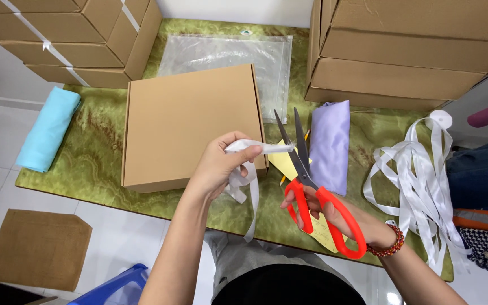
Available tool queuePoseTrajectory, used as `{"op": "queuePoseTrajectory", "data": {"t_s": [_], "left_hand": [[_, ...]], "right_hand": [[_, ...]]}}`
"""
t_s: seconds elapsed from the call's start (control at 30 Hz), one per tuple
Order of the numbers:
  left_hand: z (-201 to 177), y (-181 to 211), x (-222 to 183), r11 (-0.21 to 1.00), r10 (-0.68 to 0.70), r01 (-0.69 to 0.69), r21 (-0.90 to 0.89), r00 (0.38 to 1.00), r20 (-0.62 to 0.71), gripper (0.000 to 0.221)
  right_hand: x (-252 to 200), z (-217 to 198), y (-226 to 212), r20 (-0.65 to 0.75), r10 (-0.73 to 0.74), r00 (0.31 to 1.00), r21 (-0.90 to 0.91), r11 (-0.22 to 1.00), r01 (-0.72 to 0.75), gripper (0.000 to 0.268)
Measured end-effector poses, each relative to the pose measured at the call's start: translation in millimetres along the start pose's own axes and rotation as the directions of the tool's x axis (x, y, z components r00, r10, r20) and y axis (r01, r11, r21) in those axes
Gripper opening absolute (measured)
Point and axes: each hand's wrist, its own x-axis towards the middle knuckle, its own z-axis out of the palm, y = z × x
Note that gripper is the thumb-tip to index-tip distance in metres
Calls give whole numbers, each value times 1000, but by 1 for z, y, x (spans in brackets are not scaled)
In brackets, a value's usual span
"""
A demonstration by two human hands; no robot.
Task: The person wraps a rolled black item in bubble wrap, places it into a cardboard box, and closes the box. They then cut a white ribbon with scissors and tie the ribbon around the box to secure it.
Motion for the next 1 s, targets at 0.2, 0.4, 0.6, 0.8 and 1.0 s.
{"op": "queuePoseTrajectory", "data": {"t_s": [0.2, 0.4, 0.6, 0.8, 1.0], "left_hand": [[8, -14, -6, 950, 277, -208, -234, 905, 323, 26], [23, -67, 0, 879, 306, -195, -435, 930, 202, 23], [58, -56, -24, 849, 488, -492, -193, 870, -68, 20], [67, -49, -26, 695, 642, -678, -239, 735, -218, 23], [74, -36, -41, 705, 606, -666, -245, 745, -279, 12]], "right_hand": [[-3, 5, 5, 52, 1, 999, -23, 1000, 0, 92], [6, 29, -12, 90, 22, 996, 79, 996, -29, 90], [8, 39, -7, 117, 53, 992, 92, 994, -64, 101], [7, 52, -20, 132, -8, 991, 156, 988, -13, 100], [3, 55, -19, 117, 4, 993, 132, 991, -19, 106]]}}
